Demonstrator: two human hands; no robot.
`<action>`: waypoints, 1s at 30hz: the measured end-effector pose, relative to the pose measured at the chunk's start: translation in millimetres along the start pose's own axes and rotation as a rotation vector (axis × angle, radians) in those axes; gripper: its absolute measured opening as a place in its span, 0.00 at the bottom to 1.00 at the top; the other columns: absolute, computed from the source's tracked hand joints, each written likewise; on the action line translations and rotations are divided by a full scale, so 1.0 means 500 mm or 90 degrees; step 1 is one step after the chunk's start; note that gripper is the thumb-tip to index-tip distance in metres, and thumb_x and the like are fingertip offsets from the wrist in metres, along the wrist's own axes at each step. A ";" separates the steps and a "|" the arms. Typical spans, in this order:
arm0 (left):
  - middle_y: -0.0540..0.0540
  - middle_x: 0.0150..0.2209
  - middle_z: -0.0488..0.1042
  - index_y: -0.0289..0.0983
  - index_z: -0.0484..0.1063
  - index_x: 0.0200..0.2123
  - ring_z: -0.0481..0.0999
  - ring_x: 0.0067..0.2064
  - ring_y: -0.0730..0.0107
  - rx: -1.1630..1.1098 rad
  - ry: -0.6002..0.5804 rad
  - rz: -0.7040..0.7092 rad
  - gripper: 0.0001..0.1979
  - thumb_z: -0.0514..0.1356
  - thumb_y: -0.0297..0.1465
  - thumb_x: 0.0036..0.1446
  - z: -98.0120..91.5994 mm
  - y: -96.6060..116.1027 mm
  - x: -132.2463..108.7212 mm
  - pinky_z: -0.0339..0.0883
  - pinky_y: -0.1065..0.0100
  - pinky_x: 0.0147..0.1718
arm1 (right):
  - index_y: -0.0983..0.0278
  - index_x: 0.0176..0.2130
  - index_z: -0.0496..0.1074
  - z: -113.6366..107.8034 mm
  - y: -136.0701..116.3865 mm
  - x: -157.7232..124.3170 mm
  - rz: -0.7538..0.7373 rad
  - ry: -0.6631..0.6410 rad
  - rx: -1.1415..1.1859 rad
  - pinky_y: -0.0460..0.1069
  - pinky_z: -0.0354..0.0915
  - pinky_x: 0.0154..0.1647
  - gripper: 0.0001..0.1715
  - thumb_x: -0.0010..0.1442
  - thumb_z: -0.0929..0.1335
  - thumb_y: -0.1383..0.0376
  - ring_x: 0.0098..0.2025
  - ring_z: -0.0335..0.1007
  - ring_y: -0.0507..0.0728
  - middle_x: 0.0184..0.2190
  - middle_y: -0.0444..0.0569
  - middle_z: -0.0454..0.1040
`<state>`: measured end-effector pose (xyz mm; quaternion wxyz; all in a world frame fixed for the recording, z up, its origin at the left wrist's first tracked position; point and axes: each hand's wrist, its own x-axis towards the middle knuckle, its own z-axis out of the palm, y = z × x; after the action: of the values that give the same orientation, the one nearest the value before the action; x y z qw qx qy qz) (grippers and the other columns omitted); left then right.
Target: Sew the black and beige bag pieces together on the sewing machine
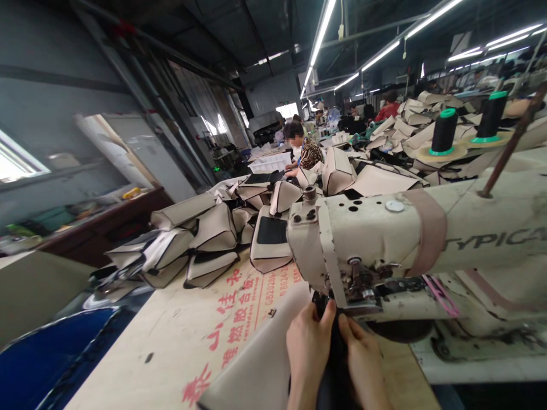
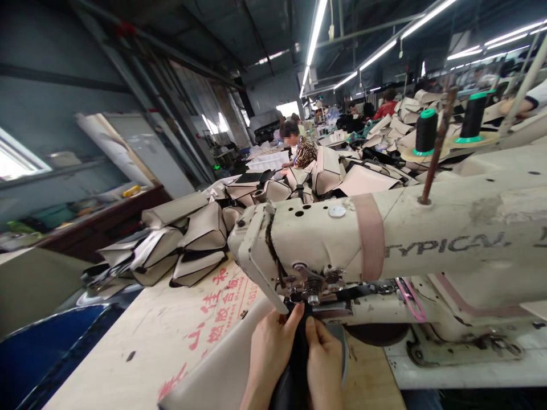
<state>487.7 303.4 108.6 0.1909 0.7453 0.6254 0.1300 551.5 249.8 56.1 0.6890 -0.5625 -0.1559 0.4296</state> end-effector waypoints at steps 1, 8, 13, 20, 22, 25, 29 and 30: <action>0.49 0.19 0.69 0.37 0.65 0.19 0.67 0.22 0.71 -0.003 0.001 0.007 0.21 0.49 0.46 0.56 0.000 -0.001 0.002 0.50 0.73 0.22 | 0.68 0.33 0.77 0.001 0.001 0.000 0.002 0.004 0.001 0.48 0.65 0.37 0.32 0.46 0.68 0.43 0.36 0.70 0.61 0.31 0.53 0.76; 0.50 0.20 0.67 0.37 0.65 0.21 0.65 0.23 0.72 -0.014 -0.010 0.082 0.20 0.49 0.46 0.55 -0.005 -0.018 0.006 0.50 0.73 0.23 | 0.68 0.35 0.77 0.003 0.014 0.003 0.047 -0.003 0.062 0.49 0.65 0.40 0.31 0.43 0.70 0.45 0.40 0.69 0.62 0.33 0.53 0.76; 0.50 0.20 0.67 0.37 0.65 0.21 0.66 0.24 0.71 -0.014 -0.035 0.077 0.19 0.50 0.45 0.55 -0.007 -0.023 0.009 0.50 0.73 0.23 | 0.68 0.35 0.77 0.005 0.008 0.001 0.096 -0.005 0.129 0.50 0.65 0.41 0.30 0.41 0.72 0.47 0.41 0.69 0.63 0.34 0.52 0.76; 0.51 0.19 0.65 0.38 0.62 0.19 0.64 0.22 0.71 0.003 -0.021 0.014 0.21 0.49 0.47 0.54 -0.006 -0.012 0.006 0.48 0.73 0.22 | 0.69 0.35 0.77 0.009 -0.005 -0.007 0.072 -0.008 0.090 0.48 0.66 0.32 0.31 0.43 0.70 0.45 0.35 0.71 0.62 0.31 0.53 0.76; 0.50 0.19 0.66 0.38 0.62 0.18 0.64 0.22 0.71 0.008 -0.018 0.005 0.21 0.49 0.47 0.53 -0.007 -0.009 0.005 0.48 0.72 0.22 | 0.69 0.35 0.77 0.008 -0.007 -0.009 0.060 0.001 0.083 0.48 0.65 0.31 0.31 0.43 0.70 0.46 0.34 0.71 0.61 0.30 0.52 0.76; 0.50 0.19 0.66 0.38 0.62 0.18 0.64 0.22 0.72 0.011 -0.017 -0.003 0.21 0.49 0.47 0.53 -0.007 -0.010 0.004 0.47 0.72 0.22 | 0.68 0.34 0.78 0.006 -0.009 -0.011 0.048 0.005 0.078 0.47 0.65 0.30 0.28 0.42 0.71 0.48 0.32 0.71 0.60 0.29 0.52 0.76; 0.50 0.19 0.66 0.38 0.61 0.18 0.64 0.22 0.72 0.010 -0.015 -0.008 0.21 0.49 0.47 0.52 -0.004 -0.012 0.007 0.47 0.72 0.22 | 0.66 0.34 0.78 0.005 -0.013 -0.012 0.058 -0.004 0.082 0.47 0.64 0.28 0.26 0.44 0.71 0.48 0.30 0.70 0.60 0.27 0.50 0.76; 0.50 0.19 0.66 0.38 0.61 0.18 0.64 0.22 0.72 0.009 -0.015 -0.008 0.21 0.49 0.47 0.52 -0.004 -0.012 0.008 0.47 0.73 0.22 | 0.67 0.34 0.78 0.005 -0.015 -0.012 0.056 -0.002 0.080 0.47 0.64 0.27 0.26 0.43 0.71 0.48 0.30 0.70 0.60 0.26 0.50 0.76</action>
<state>482.4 308.7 107.5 0.1943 0.7441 0.6286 0.1156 549.3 247.0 65.5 0.7034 -0.5236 -0.1050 0.4691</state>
